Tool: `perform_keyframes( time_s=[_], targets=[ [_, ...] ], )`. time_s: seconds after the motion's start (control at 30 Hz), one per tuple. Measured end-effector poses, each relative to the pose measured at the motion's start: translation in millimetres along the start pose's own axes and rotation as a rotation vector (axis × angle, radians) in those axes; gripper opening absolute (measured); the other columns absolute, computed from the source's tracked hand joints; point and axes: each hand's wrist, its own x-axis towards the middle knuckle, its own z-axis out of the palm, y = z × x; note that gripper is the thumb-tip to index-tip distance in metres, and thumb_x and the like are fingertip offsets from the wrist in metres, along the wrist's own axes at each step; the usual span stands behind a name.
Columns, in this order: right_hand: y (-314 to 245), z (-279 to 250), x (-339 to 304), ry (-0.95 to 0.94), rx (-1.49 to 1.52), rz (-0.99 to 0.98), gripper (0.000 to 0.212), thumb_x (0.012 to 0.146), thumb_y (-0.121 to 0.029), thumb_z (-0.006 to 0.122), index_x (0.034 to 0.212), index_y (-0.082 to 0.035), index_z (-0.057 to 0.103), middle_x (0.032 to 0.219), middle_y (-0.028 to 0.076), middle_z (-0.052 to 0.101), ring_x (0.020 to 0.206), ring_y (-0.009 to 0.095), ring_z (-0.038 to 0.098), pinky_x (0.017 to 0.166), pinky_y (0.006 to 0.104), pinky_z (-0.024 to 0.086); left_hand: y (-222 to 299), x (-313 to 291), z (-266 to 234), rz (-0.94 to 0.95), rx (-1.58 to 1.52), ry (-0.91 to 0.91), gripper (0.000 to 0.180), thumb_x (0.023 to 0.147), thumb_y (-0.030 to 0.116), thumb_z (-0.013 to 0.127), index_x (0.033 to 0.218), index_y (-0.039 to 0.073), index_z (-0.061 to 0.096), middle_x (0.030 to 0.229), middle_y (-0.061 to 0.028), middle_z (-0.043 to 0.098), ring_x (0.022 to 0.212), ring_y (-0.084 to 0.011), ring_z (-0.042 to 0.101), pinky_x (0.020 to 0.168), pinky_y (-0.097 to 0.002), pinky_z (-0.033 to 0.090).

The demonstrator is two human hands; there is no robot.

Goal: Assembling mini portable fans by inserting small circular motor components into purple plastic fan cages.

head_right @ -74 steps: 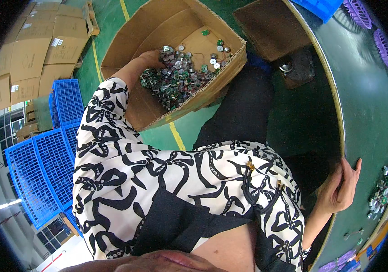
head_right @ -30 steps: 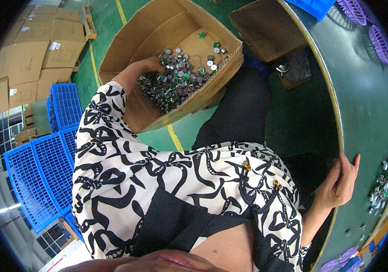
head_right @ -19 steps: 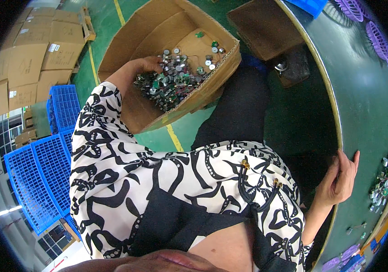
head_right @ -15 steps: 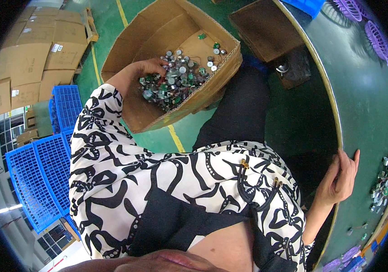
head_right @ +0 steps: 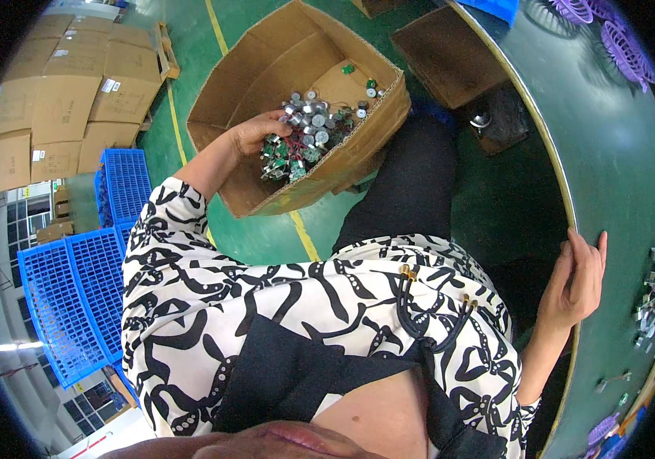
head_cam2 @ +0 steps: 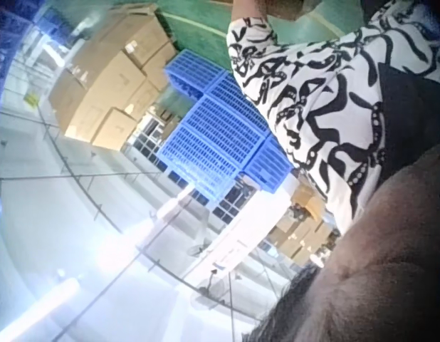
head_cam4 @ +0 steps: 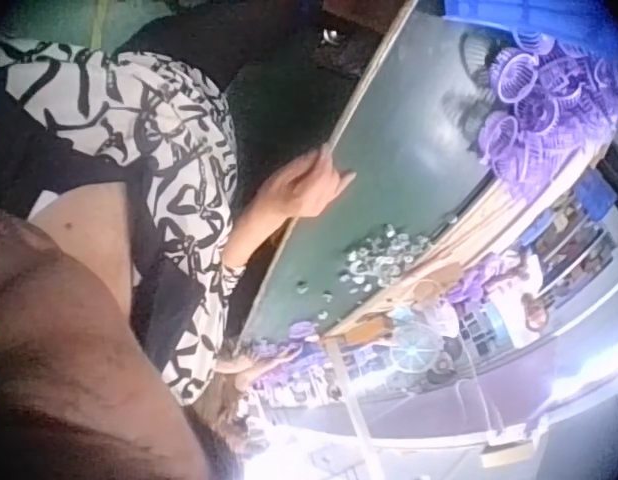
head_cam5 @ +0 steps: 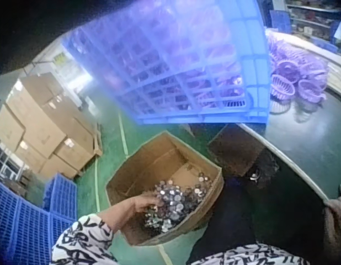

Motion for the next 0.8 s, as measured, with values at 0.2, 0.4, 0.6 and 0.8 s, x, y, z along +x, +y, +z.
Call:
perform_keyframes(
  time_s=[0.2,0.4,0.6,0.8],
  targets=[
    [4,1,1,0.001,-0.011,0.007,0.019,0.086,0.008,0.061,0.103,0.003,0.068,0.091,0.013,0.068,0.082,0.023,0.065,0.107,0.0518,0.042,25,-33,41,0.356,-0.321,0.168,0.045,0.084,0.014,0.066,0.127,0.005,0.058,0.117,-0.0079,0.066,0.106,-0.0222,0.064,0.093,-0.0383,0.054],
    [12,6,0,0.0,-0.002,-0.007,0.017,0.088,0.006,0.061,0.103,0.002,0.068,0.092,0.012,0.069,0.084,0.024,0.066,0.107,0.0505,0.042,62,-69,67,0.619,-0.541,0.32,0.039,0.084,0.018,0.068,0.121,0.006,0.061,0.112,-0.0089,0.067,0.103,-0.0242,0.063,0.093,-0.0465,0.052],
    [14,18,1,0.033,0.036,0.005,0.015,0.089,0.005,0.061,0.102,0.002,0.068,0.091,0.013,0.068,0.085,0.025,0.066,0.107,0.0496,0.042,107,-109,87,0.727,-0.669,0.316,0.032,0.085,0.014,0.068,0.114,0.001,0.062,0.106,-0.0121,0.07,0.093,-0.0276,0.068,0.081,-0.046,0.059],
    [23,21,1,0.035,0.087,0.032,0.016,0.088,0.004,0.061,0.102,0.0,0.068,0.09,0.013,0.067,0.088,0.025,0.066,0.108,0.0493,0.042,138,-115,97,0.765,-0.712,0.004,0.033,0.087,0.014,0.066,0.115,-0.003,0.062,0.112,-0.0196,0.068,0.102,-0.0328,0.067,0.093,-0.047,0.056]
  ],
)
